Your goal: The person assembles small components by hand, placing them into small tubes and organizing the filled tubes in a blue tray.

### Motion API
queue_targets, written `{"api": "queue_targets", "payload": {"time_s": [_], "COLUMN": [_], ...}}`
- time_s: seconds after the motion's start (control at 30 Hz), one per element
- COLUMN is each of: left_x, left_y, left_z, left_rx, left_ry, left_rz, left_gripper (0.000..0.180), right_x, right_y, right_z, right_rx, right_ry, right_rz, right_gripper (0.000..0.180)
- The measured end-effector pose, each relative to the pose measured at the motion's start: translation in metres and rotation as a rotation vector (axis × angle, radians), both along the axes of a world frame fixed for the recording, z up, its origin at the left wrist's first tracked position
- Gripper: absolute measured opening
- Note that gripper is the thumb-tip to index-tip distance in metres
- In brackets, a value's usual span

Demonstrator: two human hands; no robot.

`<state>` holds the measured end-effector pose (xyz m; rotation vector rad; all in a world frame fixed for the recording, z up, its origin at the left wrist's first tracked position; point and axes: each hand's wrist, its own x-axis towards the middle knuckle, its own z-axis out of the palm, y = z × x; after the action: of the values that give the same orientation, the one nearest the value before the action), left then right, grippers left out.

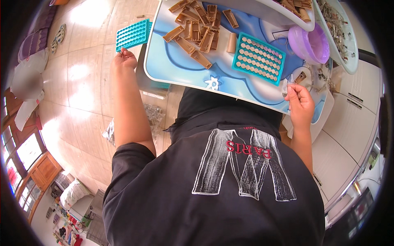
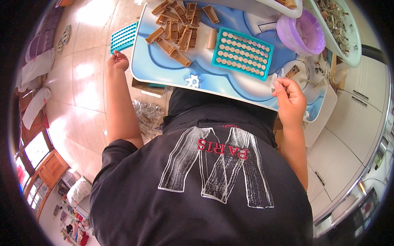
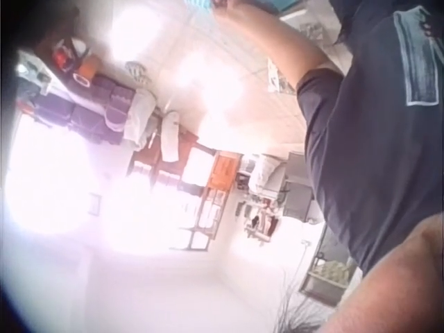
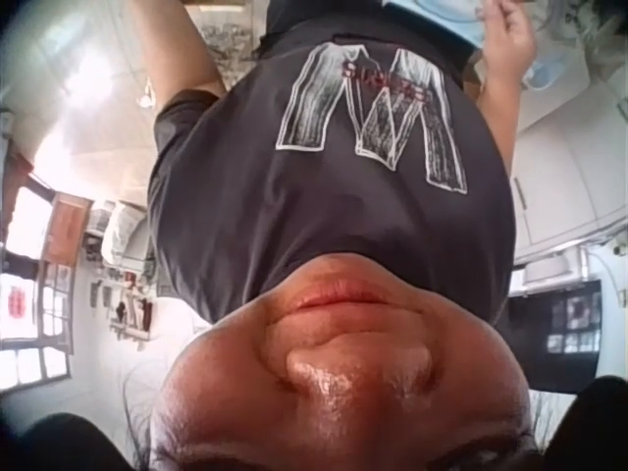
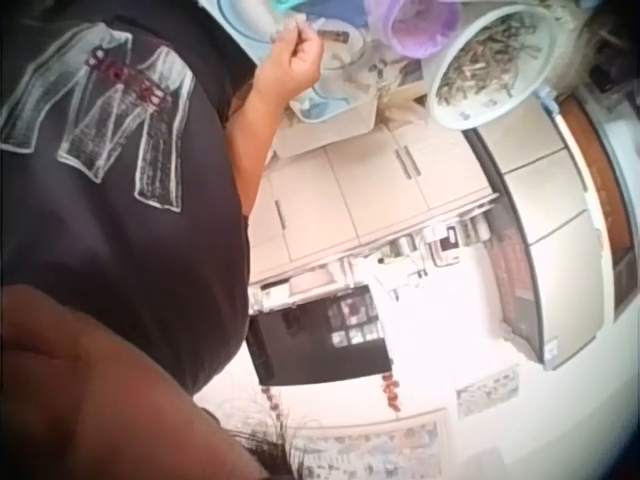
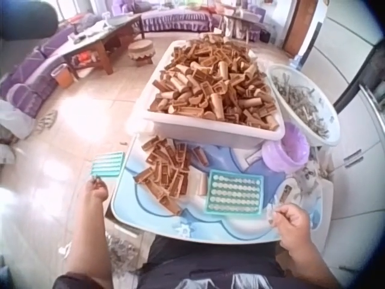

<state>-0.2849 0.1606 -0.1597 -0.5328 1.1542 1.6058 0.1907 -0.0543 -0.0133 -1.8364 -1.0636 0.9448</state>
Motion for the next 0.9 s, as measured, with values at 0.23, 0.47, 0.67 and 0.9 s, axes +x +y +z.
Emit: {"api": "queue_targets", "payload": {"time_s": [0.23,0.47,0.67,0.9], "left_x": [-0.045,-0.026,0.039,0.162], "left_y": [0.055,0.06,-0.013,-0.086], "left_z": [-0.058,-0.028,0.077,0.155], "left_rx": [0.331,0.044,0.242,0.616], "left_ry": [-0.194,0.107,0.456,0.9], "left_rz": [-0.233,-0.132,-0.157,-0.464], "left_gripper": [0.027,0.06,0.035,0.023], "right_x": [0.001,0.046,0.061,0.063], "right_y": [-0.002,0.0,0.016,0.034], "right_z": [0.011,-0.004,-0.014,-0.001], "right_rx": [0.023,0.019,0.034,-0.329], "right_ry": [-0.046,-0.243,-0.358,-0.402], "right_rz": [-0.033,-0.287,-0.263,-0.127], "right_gripper": [0.012,0.015,0.023,0.043]}}
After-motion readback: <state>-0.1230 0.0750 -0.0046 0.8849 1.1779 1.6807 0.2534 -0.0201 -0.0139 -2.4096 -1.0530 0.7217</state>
